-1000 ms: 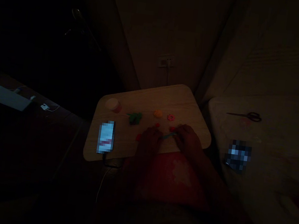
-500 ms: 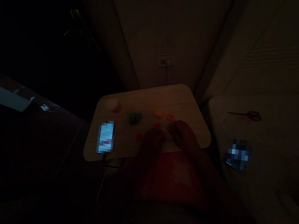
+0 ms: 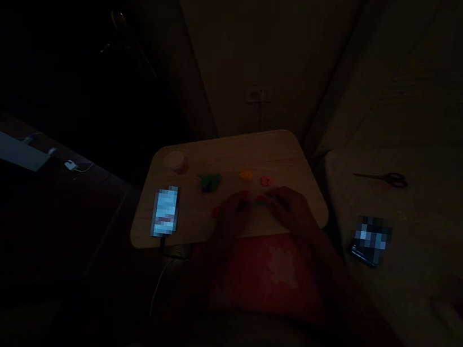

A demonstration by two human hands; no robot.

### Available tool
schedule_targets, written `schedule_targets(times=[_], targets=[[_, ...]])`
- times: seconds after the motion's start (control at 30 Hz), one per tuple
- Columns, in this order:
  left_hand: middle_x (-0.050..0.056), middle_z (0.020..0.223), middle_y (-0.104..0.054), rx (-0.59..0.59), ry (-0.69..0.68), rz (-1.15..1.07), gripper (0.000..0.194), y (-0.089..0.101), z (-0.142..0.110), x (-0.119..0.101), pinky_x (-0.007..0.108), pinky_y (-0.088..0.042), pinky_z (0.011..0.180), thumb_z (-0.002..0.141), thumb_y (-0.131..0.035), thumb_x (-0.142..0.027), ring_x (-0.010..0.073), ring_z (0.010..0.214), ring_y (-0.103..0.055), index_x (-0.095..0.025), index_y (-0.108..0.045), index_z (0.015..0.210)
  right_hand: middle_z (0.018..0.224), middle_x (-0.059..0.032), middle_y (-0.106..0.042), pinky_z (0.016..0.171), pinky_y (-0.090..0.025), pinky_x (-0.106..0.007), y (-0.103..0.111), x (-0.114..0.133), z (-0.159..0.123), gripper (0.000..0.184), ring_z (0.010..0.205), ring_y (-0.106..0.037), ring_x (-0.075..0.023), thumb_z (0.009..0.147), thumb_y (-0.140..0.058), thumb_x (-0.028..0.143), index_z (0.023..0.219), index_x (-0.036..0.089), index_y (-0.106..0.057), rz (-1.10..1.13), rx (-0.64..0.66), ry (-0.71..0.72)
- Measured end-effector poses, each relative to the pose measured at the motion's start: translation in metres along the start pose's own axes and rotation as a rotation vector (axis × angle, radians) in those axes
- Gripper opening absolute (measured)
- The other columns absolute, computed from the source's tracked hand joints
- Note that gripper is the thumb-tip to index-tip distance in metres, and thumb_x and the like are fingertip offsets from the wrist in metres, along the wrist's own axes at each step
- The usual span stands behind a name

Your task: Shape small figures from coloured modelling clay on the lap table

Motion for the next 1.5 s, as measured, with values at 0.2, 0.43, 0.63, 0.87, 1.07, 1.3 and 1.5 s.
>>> schedule_targets(times=[0.2,0.43,0.63,0.87,1.07,1.3,1.5], targets=[[0.004,0.088,-0.074,0.002,-0.012,0.050,0.007,-0.011,0.014,-0.002,0.035,-0.057,0.080,0.086,-0.068,-0.015,0.0204,0.081,-0.068,-0.019,-0.072,0.090,0.092,-0.0089,-0.080,0.075,-0.052,-0.033,-0.001,-0.005,0.004,0.021,0.080,-0.071,-0.0235,0.091,-0.059,0.030,0.094,0.019,-0.077,0.037,-0.043,-0.176],[0.008,0.103,-0.075,0.010,-0.088,0.184,0.018,-0.011,0.011,-0.001,0.045,-0.057,0.096,0.085,-0.071,-0.009,0.0265,0.101,-0.069,-0.020,-0.076,0.097,0.088,-0.0095,-0.079,0.068,-0.045,-0.031,0.000,-0.004,0.012,0.018,0.074,-0.068,-0.0230,0.088,-0.060,0.026,0.094,0.019,-0.076,-0.167,-0.025,-0.296],[0.007,0.094,-0.073,0.003,-0.120,0.212,0.011,-0.012,0.012,0.001,0.041,-0.058,0.090,0.086,-0.070,-0.010,0.0242,0.093,-0.068,-0.020,-0.075,0.085,0.095,-0.0119,-0.080,0.068,-0.044,-0.031,0.000,0.002,0.011,0.019,0.080,-0.070,-0.0249,0.093,-0.061,0.027,0.100,0.020,-0.076,-0.307,0.028,-0.318],[0.008,0.106,-0.075,0.037,-0.018,0.290,0.012,-0.009,0.012,-0.010,0.040,-0.055,0.100,0.088,-0.070,-0.013,0.0233,0.104,-0.068,-0.020,-0.078,0.094,0.105,-0.0107,-0.080,0.068,-0.041,-0.029,0.002,0.012,0.015,0.023,0.090,-0.072,-0.0251,0.098,-0.055,0.030,0.105,0.020,-0.075,-0.358,0.086,-0.368],[0.007,0.096,-0.073,0.031,-0.001,0.292,0.011,-0.008,0.018,-0.013,0.036,-0.055,0.090,0.089,-0.069,-0.011,0.0222,0.095,-0.068,-0.018,-0.076,0.092,0.111,-0.0118,-0.080,0.070,-0.042,-0.030,0.000,0.012,0.020,0.028,0.096,-0.072,-0.0264,0.100,-0.054,0.035,0.113,0.021,-0.075,-0.370,0.056,-0.408],[0.008,0.097,-0.072,0.068,0.006,0.345,0.013,-0.010,0.019,-0.011,0.039,-0.054,0.094,0.090,-0.065,-0.009,0.0236,0.098,-0.066,-0.017,-0.074,0.089,0.114,-0.0129,-0.077,0.076,-0.046,-0.031,-0.005,0.015,0.024,0.027,0.100,-0.070,-0.0262,0.102,-0.053,0.034,0.111,0.021,-0.074,-0.468,0.085,-0.397],[0.008,0.096,-0.071,0.091,0.023,0.327,0.012,-0.011,0.023,-0.009,0.037,-0.053,0.092,0.089,-0.066,-0.007,0.0224,0.095,-0.066,-0.017,-0.073,0.087,0.116,-0.0142,-0.076,0.080,-0.048,-0.032,-0.006,0.013,0.026,0.028,0.103,-0.070,-0.0271,0.102,-0.052,0.032,0.113,0.019,-0.075,-0.475,0.072,-0.382]])
Point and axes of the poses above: each hand's wrist, its own z-axis towards the middle knuckle, its own y-axis out of the back of the hand, x = y × z, the point moved 1 cm from there along z, towards the middle knuckle
